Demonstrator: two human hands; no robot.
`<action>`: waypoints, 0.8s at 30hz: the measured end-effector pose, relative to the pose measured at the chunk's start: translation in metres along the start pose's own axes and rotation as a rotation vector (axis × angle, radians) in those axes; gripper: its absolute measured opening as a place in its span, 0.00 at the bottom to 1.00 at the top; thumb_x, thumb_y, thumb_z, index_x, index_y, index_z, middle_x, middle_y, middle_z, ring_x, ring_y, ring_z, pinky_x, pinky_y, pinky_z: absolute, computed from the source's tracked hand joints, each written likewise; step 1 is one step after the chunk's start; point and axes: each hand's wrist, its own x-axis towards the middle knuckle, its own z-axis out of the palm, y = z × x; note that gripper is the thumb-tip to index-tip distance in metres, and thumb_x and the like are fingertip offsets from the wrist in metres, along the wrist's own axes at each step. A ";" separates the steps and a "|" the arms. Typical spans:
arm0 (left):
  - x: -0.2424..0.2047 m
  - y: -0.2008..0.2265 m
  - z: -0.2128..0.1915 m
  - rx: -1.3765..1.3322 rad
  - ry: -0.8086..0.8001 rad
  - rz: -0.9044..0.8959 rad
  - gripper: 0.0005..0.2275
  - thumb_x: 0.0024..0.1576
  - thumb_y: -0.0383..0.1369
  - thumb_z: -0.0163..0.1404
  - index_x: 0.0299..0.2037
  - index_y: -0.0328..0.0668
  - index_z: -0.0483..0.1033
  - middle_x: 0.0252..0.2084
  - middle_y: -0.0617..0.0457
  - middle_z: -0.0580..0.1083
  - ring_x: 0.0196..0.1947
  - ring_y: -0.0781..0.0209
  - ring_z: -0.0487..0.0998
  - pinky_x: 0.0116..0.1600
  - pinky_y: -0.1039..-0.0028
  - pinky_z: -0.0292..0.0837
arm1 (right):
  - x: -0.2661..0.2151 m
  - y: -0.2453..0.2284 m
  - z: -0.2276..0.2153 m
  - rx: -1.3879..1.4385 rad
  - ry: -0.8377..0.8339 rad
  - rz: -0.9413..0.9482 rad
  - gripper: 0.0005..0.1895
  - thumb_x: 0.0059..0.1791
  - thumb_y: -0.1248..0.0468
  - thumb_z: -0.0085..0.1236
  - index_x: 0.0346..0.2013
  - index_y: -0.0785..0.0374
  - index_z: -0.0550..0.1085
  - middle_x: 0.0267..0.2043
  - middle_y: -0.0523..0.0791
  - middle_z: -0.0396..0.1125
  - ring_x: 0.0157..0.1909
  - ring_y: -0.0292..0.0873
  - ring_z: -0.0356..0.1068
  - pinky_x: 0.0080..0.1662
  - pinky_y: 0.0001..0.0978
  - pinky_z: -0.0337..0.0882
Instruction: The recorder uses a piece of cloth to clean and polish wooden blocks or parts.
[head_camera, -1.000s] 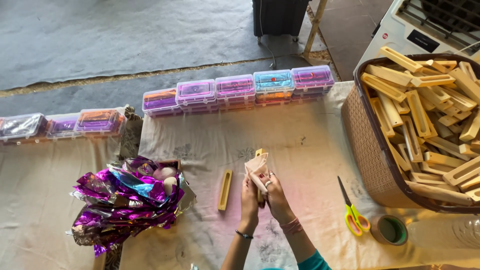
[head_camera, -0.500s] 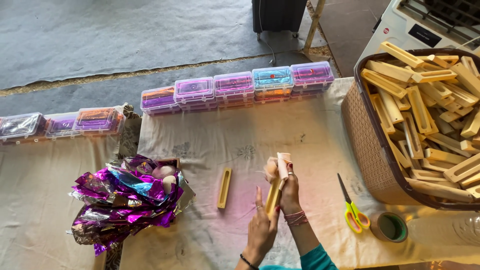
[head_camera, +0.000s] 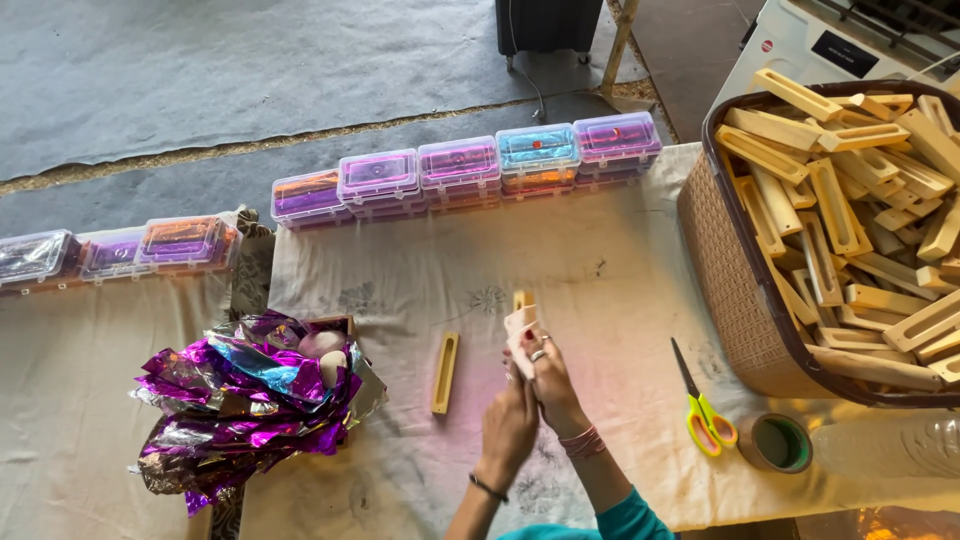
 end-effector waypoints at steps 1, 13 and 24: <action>-0.015 0.006 -0.004 0.001 -0.004 -0.002 0.25 0.68 0.40 0.36 0.75 0.46 0.48 0.25 0.35 0.75 0.22 0.38 0.76 0.26 0.51 0.67 | 0.000 0.002 -0.005 0.002 0.003 0.002 0.23 0.56 0.53 0.46 0.60 0.65 0.66 0.46 0.49 0.70 0.46 0.42 0.71 0.49 0.34 0.73; 0.013 -0.001 -0.020 -1.051 0.061 -0.197 0.24 0.70 0.45 0.35 0.74 0.48 0.48 0.41 0.67 0.65 0.31 0.74 0.64 0.34 0.82 0.59 | -0.009 0.003 0.025 0.000 -0.118 -0.016 0.20 0.56 0.58 0.47 0.56 0.71 0.70 0.45 0.44 0.72 0.44 0.35 0.72 0.46 0.27 0.73; -0.044 -0.034 0.009 -1.185 -0.525 -0.426 0.19 0.68 0.52 0.36 0.55 0.46 0.63 0.23 0.62 0.61 0.16 0.75 0.54 0.20 0.81 0.46 | 0.003 -0.013 -0.019 -0.070 0.222 -0.133 0.31 0.60 0.44 0.38 0.49 0.72 0.75 0.37 0.45 0.73 0.36 0.34 0.71 0.39 0.24 0.72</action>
